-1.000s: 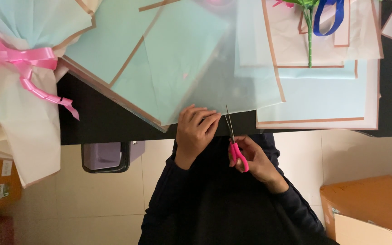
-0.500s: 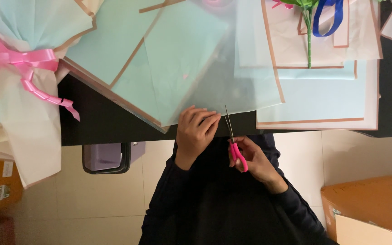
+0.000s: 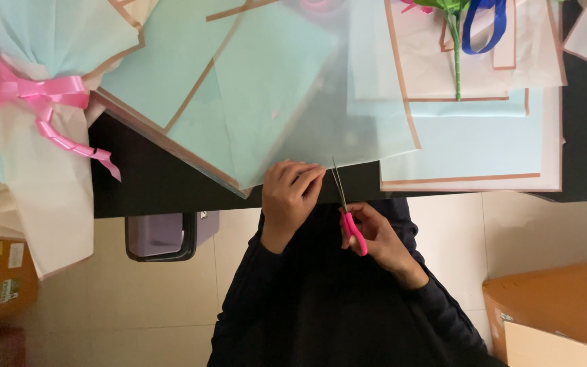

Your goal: The person cuts a sheet of light blue wrapping paper with pink scissors, then folds the cut piece in half and smooths it. They repeat the cutting and folding process on another sheet of paper.

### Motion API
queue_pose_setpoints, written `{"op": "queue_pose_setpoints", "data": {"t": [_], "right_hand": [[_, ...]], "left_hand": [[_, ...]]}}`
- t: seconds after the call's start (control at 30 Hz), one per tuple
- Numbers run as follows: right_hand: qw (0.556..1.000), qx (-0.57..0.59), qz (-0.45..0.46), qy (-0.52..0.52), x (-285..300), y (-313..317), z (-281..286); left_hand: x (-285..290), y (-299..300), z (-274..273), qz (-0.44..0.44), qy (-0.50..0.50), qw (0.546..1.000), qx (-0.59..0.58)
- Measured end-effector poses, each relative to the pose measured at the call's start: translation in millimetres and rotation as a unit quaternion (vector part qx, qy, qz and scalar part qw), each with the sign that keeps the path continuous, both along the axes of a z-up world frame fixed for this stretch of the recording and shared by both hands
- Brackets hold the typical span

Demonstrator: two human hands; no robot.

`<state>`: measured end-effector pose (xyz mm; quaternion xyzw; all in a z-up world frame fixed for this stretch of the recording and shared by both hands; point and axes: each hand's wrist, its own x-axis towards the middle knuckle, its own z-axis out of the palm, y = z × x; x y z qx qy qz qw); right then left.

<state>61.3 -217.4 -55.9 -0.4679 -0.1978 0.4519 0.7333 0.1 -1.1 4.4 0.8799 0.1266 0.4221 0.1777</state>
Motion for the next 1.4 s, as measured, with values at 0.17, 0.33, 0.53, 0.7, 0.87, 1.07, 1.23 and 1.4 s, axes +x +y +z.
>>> {"op": "queue_pose_setpoints", "data": {"t": [0.17, 0.33, 0.53, 0.7, 0.87, 1.07, 1.23, 1.4], "right_hand": [[1.0, 0.003, 0.019, -0.005, -2, -6, 19], [0.998, 0.028, 0.031, -0.039, -2, -16, 50], [0.989, 0.024, -0.07, -0.124, 5, -16, 60], [0.969, -0.054, -0.142, -0.194, 4, -10, 48], [0.952, -0.073, -0.183, -0.233, 25, -16, 59], [0.928, -0.144, -0.157, -0.305, 64, -24, 78], [0.917, -0.142, -0.098, -0.36, 108, -9, 126], [0.882, -0.192, -0.089, -0.422, 155, -3, 132]], "left_hand": [[-2, -7, 10, 0.037, 0.026, 0.998, -0.038], [-10, -27, 41, 0.055, 0.067, 0.993, -0.083], [-4, -57, 54, -0.059, 0.071, 0.959, -0.267], [2, -74, 33, -0.205, 0.034, 0.833, -0.512], [-9, -69, 44, -0.28, 0.018, 0.822, -0.495], [-29, -46, 48, -0.224, 0.106, 0.963, -0.104], [-24, -37, 21, -0.174, 0.161, 0.971, 0.031], [-10, -35, 14, -0.104, 0.073, 0.987, 0.099]]}}
